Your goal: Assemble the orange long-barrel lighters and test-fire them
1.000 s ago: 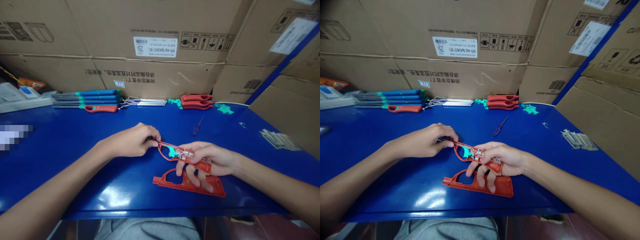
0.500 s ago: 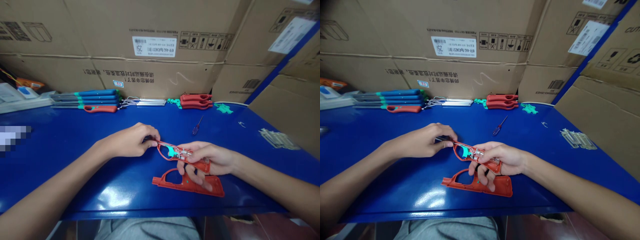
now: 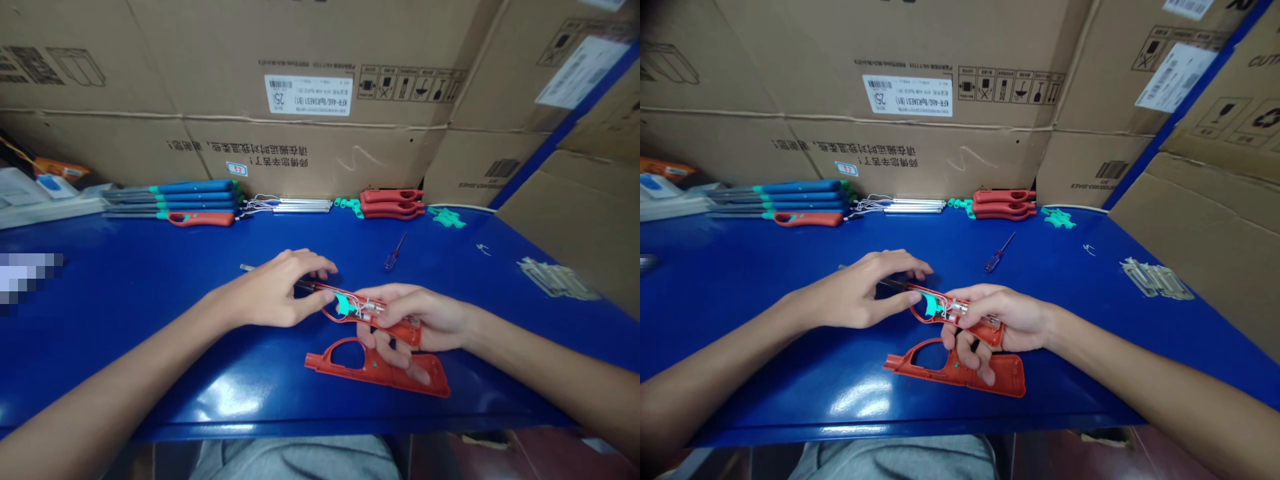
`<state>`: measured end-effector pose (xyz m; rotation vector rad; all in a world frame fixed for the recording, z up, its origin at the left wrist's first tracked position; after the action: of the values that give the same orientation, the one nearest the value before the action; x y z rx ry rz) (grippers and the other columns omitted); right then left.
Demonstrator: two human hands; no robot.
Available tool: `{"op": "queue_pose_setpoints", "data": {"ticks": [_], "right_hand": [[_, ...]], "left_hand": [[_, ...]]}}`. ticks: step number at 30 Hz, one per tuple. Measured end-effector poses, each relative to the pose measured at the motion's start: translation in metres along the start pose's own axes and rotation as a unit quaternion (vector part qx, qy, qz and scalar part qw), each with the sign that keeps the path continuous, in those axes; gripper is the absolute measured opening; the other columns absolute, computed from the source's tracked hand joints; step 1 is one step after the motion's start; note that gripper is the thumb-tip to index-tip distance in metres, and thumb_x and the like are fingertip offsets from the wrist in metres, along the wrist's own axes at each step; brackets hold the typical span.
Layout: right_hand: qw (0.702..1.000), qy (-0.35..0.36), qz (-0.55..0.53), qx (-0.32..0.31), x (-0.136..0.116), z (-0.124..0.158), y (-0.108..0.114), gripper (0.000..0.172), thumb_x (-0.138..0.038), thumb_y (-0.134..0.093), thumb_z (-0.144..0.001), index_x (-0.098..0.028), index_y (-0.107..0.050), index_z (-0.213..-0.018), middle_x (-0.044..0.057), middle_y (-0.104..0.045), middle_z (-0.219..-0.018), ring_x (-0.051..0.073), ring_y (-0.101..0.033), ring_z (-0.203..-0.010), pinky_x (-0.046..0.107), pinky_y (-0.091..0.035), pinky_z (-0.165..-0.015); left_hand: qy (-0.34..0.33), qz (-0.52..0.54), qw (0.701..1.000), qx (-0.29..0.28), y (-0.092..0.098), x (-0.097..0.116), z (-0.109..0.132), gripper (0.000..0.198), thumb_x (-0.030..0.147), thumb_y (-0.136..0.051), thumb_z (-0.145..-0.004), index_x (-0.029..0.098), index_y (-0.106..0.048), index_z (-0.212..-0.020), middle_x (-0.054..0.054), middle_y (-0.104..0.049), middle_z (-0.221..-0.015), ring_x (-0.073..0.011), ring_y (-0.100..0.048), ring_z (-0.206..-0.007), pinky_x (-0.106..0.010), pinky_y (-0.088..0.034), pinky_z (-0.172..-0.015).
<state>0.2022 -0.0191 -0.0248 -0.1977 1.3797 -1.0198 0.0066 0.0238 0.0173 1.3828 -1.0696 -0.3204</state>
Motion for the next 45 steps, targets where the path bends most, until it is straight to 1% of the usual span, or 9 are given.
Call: {"op": "queue_pose_setpoints", "data": {"ticks": [3,9,15,20,24,28,30,35,45], "right_hand": [[1.000,0.001,0.005,0.000,0.000,0.000,-0.001,0.029,-0.007,-0.044,-0.085,-0.015,-0.048,-0.112,0.006,-0.067,-0.083,0.015,-0.067,-0.054,0.024,-0.056,-0.043],[1.000,0.004,0.001,0.001,0.001,-0.001,-0.002,0.022,-0.005,-0.043,-0.082,-0.013,-0.053,-0.101,0.005,-0.066,-0.082,0.013,-0.065,-0.052,0.021,-0.054,-0.041],[0.999,0.009,-0.001,0.040,0.001,-0.001,-0.002,0.020,-0.006,-0.050,-0.077,-0.013,-0.055,-0.095,0.003,-0.063,-0.075,0.012,-0.062,-0.053,0.018,-0.049,-0.037],[1.000,0.018,-0.018,0.008,-0.001,-0.002,-0.006,0.015,-0.006,-0.047,-0.079,-0.013,-0.055,-0.090,0.000,-0.057,-0.068,0.009,-0.052,-0.047,0.015,-0.042,-0.035],[1.000,-0.001,-0.016,-0.001,-0.002,-0.003,-0.006,0.018,-0.006,-0.045,-0.077,-0.013,-0.054,-0.091,-0.001,-0.053,-0.067,0.007,-0.047,-0.046,0.014,-0.039,-0.035],[1.000,-0.007,-0.014,0.014,-0.003,-0.002,-0.007,0.022,-0.004,-0.043,-0.077,-0.015,-0.053,-0.092,-0.003,-0.048,-0.067,0.007,-0.044,-0.046,0.014,-0.038,-0.036],[1.000,-0.001,-0.016,0.025,-0.003,-0.001,-0.007,0.024,-0.004,-0.042,-0.077,-0.016,-0.053,-0.095,-0.003,-0.047,-0.067,0.007,-0.044,-0.046,0.015,-0.039,-0.037],[1.000,-0.003,-0.017,0.025,-0.002,0.000,-0.007,0.027,-0.007,-0.044,-0.077,-0.018,-0.051,-0.101,-0.003,-0.048,-0.068,0.008,-0.044,-0.046,0.017,-0.040,-0.037],[0.998,-0.020,-0.054,-0.017,-0.002,-0.001,-0.004,0.032,-0.008,-0.042,-0.077,-0.021,-0.046,-0.106,-0.005,-0.042,-0.067,0.007,-0.035,-0.044,0.015,-0.042,-0.030]], "left_hand": [[0.010,-0.021,0.999,0.026,-0.010,0.010,-0.002,0.042,0.054,-0.049,-0.091,0.016,-0.060,-0.106,-0.008,-0.065,-0.101,-0.0232,-0.060,-0.096,-0.039,-0.046,-0.084],[-0.020,-0.144,0.989,0.030,-0.024,0.029,-0.006,0.050,0.060,-0.035,-0.093,0.015,-0.057,-0.092,-0.010,-0.062,-0.088,-0.0262,-0.055,-0.084,-0.044,-0.040,-0.077],[-0.035,-0.154,0.987,0.023,-0.031,0.035,-0.008,0.052,0.060,-0.029,-0.094,0.016,-0.055,-0.089,-0.010,-0.060,-0.084,-0.0243,-0.052,-0.078,-0.039,-0.036,-0.071],[-0.043,-0.149,0.988,0.027,-0.034,0.035,-0.009,0.057,0.064,-0.026,-0.093,0.014,-0.054,-0.092,-0.011,-0.060,-0.087,-0.0246,-0.050,-0.078,-0.040,-0.035,-0.073],[-0.043,-0.115,0.992,0.024,-0.032,0.034,-0.008,0.052,0.061,-0.031,-0.094,0.014,-0.054,-0.096,-0.011,-0.061,-0.091,-0.0246,-0.051,-0.081,-0.041,-0.035,-0.076],[-0.036,-0.075,0.996,0.017,-0.019,0.031,-0.006,0.048,0.056,-0.040,-0.093,0.013,-0.053,-0.109,-0.011,-0.062,-0.100,-0.0251,-0.053,-0.092,-0.042,-0.033,-0.085],[-0.026,-0.068,0.997,0.012,-0.011,0.028,-0.005,0.044,0.053,-0.041,-0.094,0.014,-0.057,-0.106,-0.009,-0.063,-0.097,-0.0244,-0.053,-0.093,-0.043,-0.031,-0.088],[-0.013,-0.032,0.998,-0.060,-0.004,0.019,-0.005,0.034,0.039,-0.040,-0.098,0.017,-0.066,-0.095,-0.004,-0.066,-0.085,-0.0201,-0.055,-0.084,-0.040,-0.027,-0.084],[0.002,-0.022,0.999,-0.026,-0.011,0.017,-0.010,0.025,0.036,-0.052,-0.093,0.017,-0.068,-0.090,-0.003,-0.069,-0.084,-0.0189,-0.056,-0.081,-0.038,-0.025,-0.079]]}}
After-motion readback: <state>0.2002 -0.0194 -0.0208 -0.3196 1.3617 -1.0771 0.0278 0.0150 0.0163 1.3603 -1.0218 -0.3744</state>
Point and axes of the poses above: each hand's wrist, its own z-axis away from the middle knuckle, its own y-axis out of the back of the hand, x = y × z, the point moved 3 cm from there along -z, towards the middle knuckle
